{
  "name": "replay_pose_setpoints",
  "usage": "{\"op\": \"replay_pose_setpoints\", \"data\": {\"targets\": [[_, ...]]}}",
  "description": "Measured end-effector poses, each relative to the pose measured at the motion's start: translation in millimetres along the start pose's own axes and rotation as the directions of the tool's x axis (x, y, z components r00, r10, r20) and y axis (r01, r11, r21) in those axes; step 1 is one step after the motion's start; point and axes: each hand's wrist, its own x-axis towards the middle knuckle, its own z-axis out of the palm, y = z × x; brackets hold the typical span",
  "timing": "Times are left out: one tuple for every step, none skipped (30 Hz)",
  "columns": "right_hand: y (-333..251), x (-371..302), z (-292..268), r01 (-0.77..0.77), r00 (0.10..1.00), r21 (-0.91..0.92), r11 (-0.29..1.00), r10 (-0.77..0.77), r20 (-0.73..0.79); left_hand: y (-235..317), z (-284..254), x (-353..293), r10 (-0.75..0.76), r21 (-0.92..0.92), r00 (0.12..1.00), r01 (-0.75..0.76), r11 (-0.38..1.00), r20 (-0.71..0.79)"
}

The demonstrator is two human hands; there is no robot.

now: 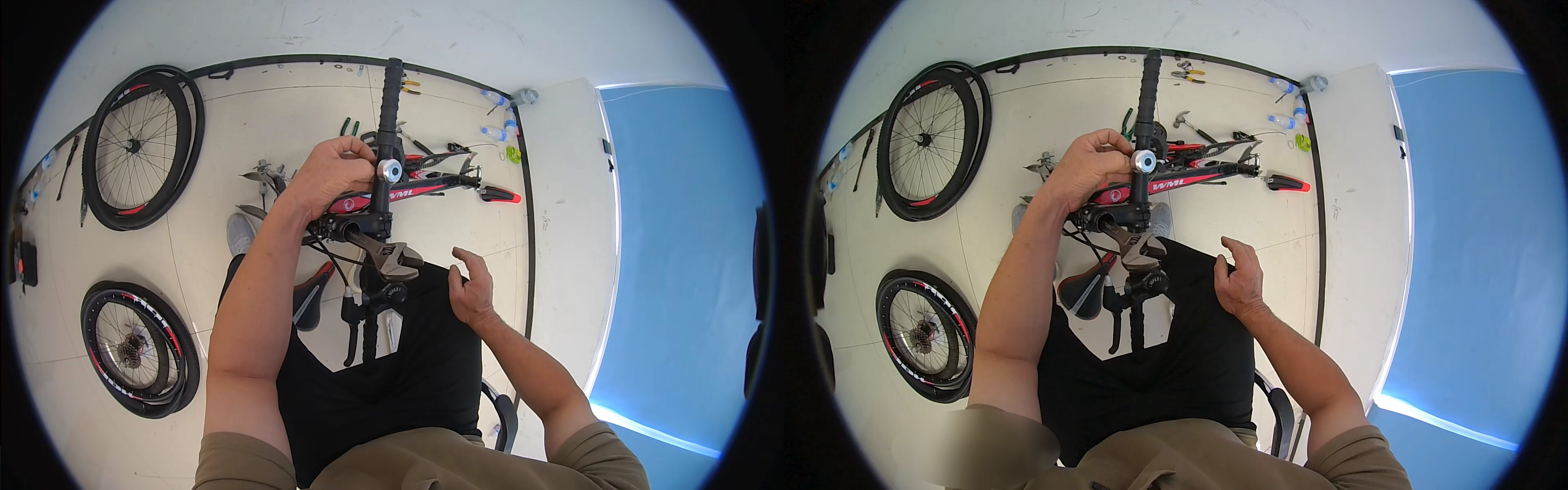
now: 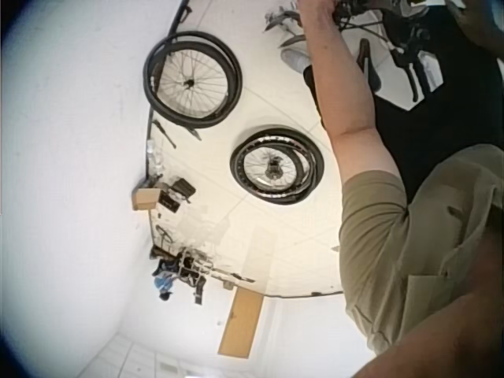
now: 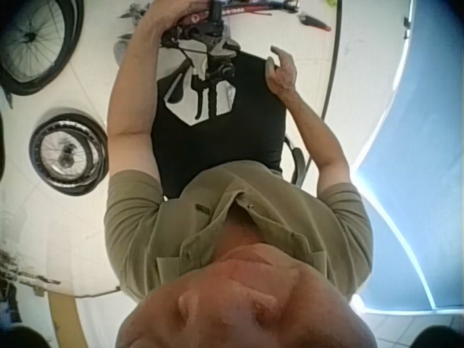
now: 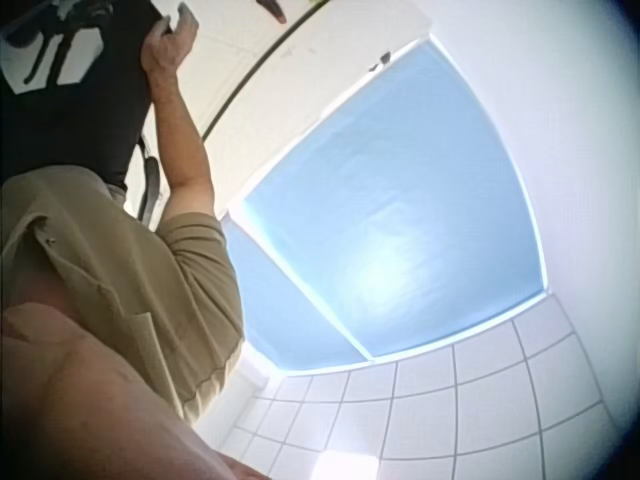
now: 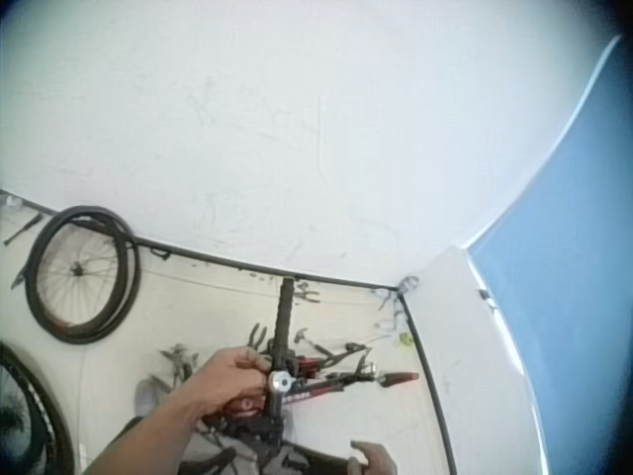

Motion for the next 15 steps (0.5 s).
{"op": "replay_pose_setpoints", "data": {"targets": [[-0.4, 0.0, -0.3, -0.005, 1.000, 0.002, 1.000, 0.005, -0.001, 2.2, 1.2, -1.4, 0.003, 0.019, 1.000, -0.003, 1.000, -0.004], [-0.1, -0.2, -0.5, -0.006, 1.000, 0.001, 1.000, 0.006, -0.001, 4.7, 2.3, -2.9, 0.005, 0.037, 1.000, -0.005, 0.999, -0.009], [0.3, -0.4, -0.7, -0.008, 1.000, 0.001, 1.000, 0.008, -0.001, 7.6, 2.8, -4.5, 0.003, 0.033, 1.000, -0.003, 0.999, -0.021], [0.3, -0.5, -0.7, -0.008, 1.000, 0.001, 1.000, 0.008, -0.001, 10.9, 2.6, -6.6, 0.002, 0.029, 0.999, -0.001, 1.000, -0.034], [0.7, -0.4, -0.8, -0.004, 1.000, -0.001, 1.000, 0.004, -0.004, 12.5, 1.9, -7.7, 0.000, 0.026, 0.999, 0.001, 1.000, -0.047], [1.4, -0.1, -0.9, 0.000, 1.000, -0.002, 1.000, 0.000, -0.007, 12.7, 0.7, -7.1, -0.001, 0.021, 0.997, 0.003, 1.000, -0.072], [1.9, -0.1, -0.6, 0.005, 1.000, -0.004, 1.000, -0.005, -0.009, 12.9, -1.2, -6.2, -0.003, 0.016, 0.995, 0.005, 1.000, -0.098], [2.2, -0.1, -0.2, 0.005, 1.000, 0.001, 1.000, -0.005, -0.010, 13.3, -3.0, -5.8, -0.005, 0.012, 0.992, 0.006, 1.000, -0.124], [2.3, -0.1, 0.3, 0.005, 1.000, 0.006, 1.000, -0.005, -0.010, 13.8, -5.5, -6.2, -0.004, 0.071, 0.995, 0.012, 0.997, -0.104], [2.8, -0.1, 0.5, 0.004, 1.000, 0.010, 1.000, -0.004, -0.011, 15.6, -7.5, -7.1, -0.005, 0.130, 0.996, 0.016, 0.991, -0.084], [3.4, -0.1, 0.8, 0.005, 1.000, 0.006, 1.000, -0.005, -0.012, 17.2, -9.0, -8.0, -0.007, 0.189, 0.998, 0.019, 0.982, -0.064], [3.9, -0.2, 1.1, 0.005, 1.000, 0.003, 1.000, -0.005, -0.013, 18.6, -10.0, -9.4, 0.004, 0.255, 1.000, 0.003, 0.967, -0.025], [4.4, -0.4, 1.3, 0.005, 1.000, -0.001, 1.000, -0.005, -0.014, 19.7, -10.5, -11.0, 0.011, 0.318, 1.000, -0.016, 0.948, 0.016], [4.2, -0.6, 1.2, 0.004, 1.000, 0.001, 1.000, -0.004, -0.015, 20.8, -10.4, -12.6, 0.016, 0.380, 0.998, -0.037, 0.924, 0.057], [3.9, -0.7, 0.9, 0.003, 1.000, 0.002, 1.000, -0.003, -0.016, 21.1, -8.8, -14.0, 0.044, 0.420, 0.997, -0.067, 0.905, 0.065]]}}
